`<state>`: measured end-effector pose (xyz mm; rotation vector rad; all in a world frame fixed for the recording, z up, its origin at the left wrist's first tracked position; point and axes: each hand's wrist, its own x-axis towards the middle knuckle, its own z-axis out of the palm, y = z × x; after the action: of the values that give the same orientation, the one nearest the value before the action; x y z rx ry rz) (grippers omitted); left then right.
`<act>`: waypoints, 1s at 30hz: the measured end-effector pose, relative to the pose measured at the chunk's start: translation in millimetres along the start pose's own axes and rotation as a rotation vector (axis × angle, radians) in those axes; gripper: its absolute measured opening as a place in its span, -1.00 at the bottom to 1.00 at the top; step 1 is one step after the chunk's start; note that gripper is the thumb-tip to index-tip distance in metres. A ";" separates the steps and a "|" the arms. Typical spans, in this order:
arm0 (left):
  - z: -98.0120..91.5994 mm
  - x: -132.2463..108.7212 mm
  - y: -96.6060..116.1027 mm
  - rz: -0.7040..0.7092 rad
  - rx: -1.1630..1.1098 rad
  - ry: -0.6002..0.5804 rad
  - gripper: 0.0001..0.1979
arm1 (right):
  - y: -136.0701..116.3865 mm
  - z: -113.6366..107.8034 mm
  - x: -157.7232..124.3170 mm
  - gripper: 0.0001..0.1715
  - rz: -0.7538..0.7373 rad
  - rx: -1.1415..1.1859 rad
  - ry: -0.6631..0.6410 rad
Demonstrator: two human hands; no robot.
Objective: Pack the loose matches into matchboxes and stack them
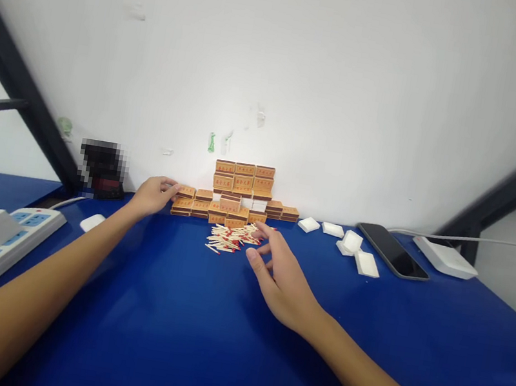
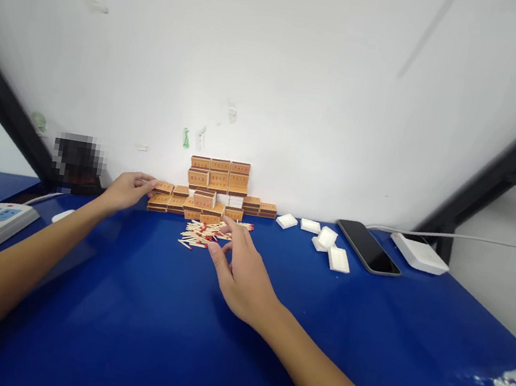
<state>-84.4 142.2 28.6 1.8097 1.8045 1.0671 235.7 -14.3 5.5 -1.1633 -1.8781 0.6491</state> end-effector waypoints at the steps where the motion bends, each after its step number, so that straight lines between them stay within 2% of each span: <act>1: 3.4 0.5 0.0 0.020 0.045 0.015 -0.61 | 0.1 -2.1 0.9 -0.43 -0.007 -0.017 0.006; 6: 11.1 -8.9 6.0 0.101 0.247 0.132 -0.64 | 2.5 -6.8 2.4 -0.62 -0.049 -0.063 -0.001; 10: 11.3 -35.1 25.0 0.210 0.345 0.148 -0.59 | 11.4 -7.8 5.1 -0.78 -0.087 -0.185 0.023; 12: 13.3 -56.5 35.6 0.289 0.360 0.075 -0.62 | 18.8 -9.6 8.4 -0.83 -0.078 -0.294 0.034; 14: 16.7 -80.1 42.6 0.417 0.351 -0.059 -0.64 | 27.6 -12.9 12.9 -0.84 -0.038 -0.399 0.040; 16: 20.5 -100.4 44.0 0.525 0.355 -0.201 -0.66 | 36.8 -18.2 18.3 -0.85 0.005 -0.486 0.044; 18: 23.5 -113.1 40.8 0.598 0.396 -0.249 -0.68 | 45.1 -27.3 24.2 -0.84 0.038 -0.571 0.043; 22: 26.3 -117.0 32.8 0.703 0.492 -0.341 -0.70 | 57.4 -64.8 33.8 -0.85 0.134 -0.771 0.025; 24: 26.0 -116.8 32.6 0.761 0.533 -0.333 -0.71 | 62.7 -92.4 34.6 -0.82 0.193 -0.837 0.042; 27: 24.9 -122.6 37.2 0.854 0.583 -0.303 -0.70 | 71.9 -133.0 30.0 -0.76 0.399 -1.056 0.049; 30: 25.3 -133.4 43.5 0.951 0.608 -0.307 -0.69 | 81.5 -156.5 24.4 -0.68 0.514 -1.070 0.081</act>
<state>-22.2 15.2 10.5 3.1419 1.1055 0.4124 400.9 44.8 36.5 -2.3388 -1.8625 -0.2435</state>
